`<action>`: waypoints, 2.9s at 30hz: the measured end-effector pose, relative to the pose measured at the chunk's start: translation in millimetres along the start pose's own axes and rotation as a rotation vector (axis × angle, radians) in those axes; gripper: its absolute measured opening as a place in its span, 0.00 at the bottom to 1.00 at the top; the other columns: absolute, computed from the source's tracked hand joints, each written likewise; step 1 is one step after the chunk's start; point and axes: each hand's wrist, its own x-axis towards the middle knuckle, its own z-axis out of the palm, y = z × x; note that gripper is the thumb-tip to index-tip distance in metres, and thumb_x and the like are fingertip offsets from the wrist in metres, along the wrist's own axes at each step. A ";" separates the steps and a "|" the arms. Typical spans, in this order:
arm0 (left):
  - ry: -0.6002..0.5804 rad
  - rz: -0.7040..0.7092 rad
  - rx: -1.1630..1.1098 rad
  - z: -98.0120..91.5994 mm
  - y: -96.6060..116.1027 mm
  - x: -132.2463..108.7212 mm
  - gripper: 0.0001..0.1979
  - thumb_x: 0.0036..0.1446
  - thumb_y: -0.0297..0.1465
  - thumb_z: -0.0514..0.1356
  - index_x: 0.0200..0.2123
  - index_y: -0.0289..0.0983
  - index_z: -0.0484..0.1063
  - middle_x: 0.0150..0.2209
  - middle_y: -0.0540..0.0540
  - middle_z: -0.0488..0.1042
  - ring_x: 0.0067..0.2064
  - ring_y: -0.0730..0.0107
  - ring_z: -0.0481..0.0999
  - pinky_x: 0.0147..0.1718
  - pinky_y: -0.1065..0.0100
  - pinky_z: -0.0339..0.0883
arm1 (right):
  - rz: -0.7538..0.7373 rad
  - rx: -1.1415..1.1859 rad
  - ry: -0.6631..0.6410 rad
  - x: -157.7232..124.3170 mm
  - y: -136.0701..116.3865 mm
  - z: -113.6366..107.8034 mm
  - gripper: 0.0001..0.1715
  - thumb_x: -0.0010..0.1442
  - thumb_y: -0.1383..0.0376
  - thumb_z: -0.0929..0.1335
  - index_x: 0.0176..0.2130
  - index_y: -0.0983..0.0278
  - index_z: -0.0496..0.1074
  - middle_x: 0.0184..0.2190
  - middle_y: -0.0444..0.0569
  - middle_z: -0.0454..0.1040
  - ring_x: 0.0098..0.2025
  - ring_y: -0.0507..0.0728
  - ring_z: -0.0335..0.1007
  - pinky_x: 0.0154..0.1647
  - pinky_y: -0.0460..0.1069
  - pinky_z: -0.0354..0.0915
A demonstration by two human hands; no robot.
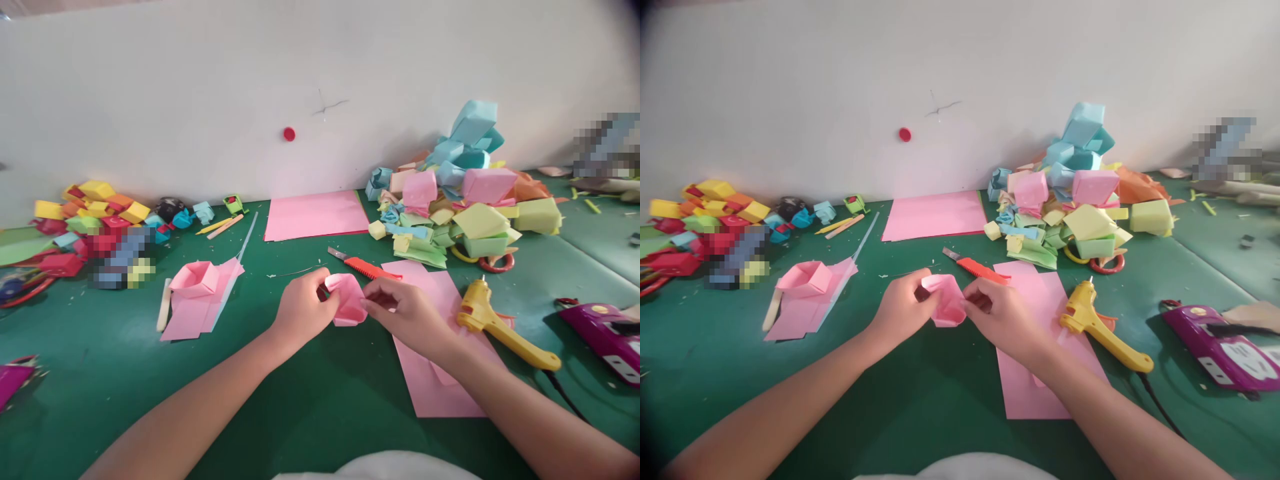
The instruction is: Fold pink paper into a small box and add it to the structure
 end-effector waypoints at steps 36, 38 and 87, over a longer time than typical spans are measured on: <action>-0.164 0.175 0.016 10.6 -10.9 0.0 0.06 0.58 0.29 0.59 0.28 0.38 0.68 0.29 0.52 0.67 0.28 0.72 0.68 0.26 0.70 0.60 | -0.412 -0.509 0.116 1.9 15.2 7.4 0.16 0.68 0.71 0.63 0.43 0.56 0.79 0.41 0.49 0.78 0.41 0.58 0.75 0.42 0.53 0.70; -0.168 0.178 0.007 10.4 -10.7 -1.1 0.05 0.58 0.30 0.59 0.29 0.38 0.68 0.30 0.51 0.68 0.29 0.71 0.69 0.27 0.69 0.61 | -0.420 -0.536 0.086 1.7 13.8 6.3 0.18 0.67 0.72 0.62 0.43 0.56 0.78 0.41 0.49 0.78 0.43 0.59 0.75 0.42 0.54 0.70; -0.135 0.257 -0.326 18.6 -10.1 -7.8 0.12 0.58 0.22 0.57 0.44 0.40 0.72 0.42 0.46 0.77 0.42 0.65 0.79 0.43 0.65 0.75 | -0.115 -0.347 0.089 6.0 1.2 5.2 0.16 0.56 0.68 0.68 0.45 0.57 0.74 0.36 0.45 0.79 0.34 0.56 0.75 0.33 0.50 0.67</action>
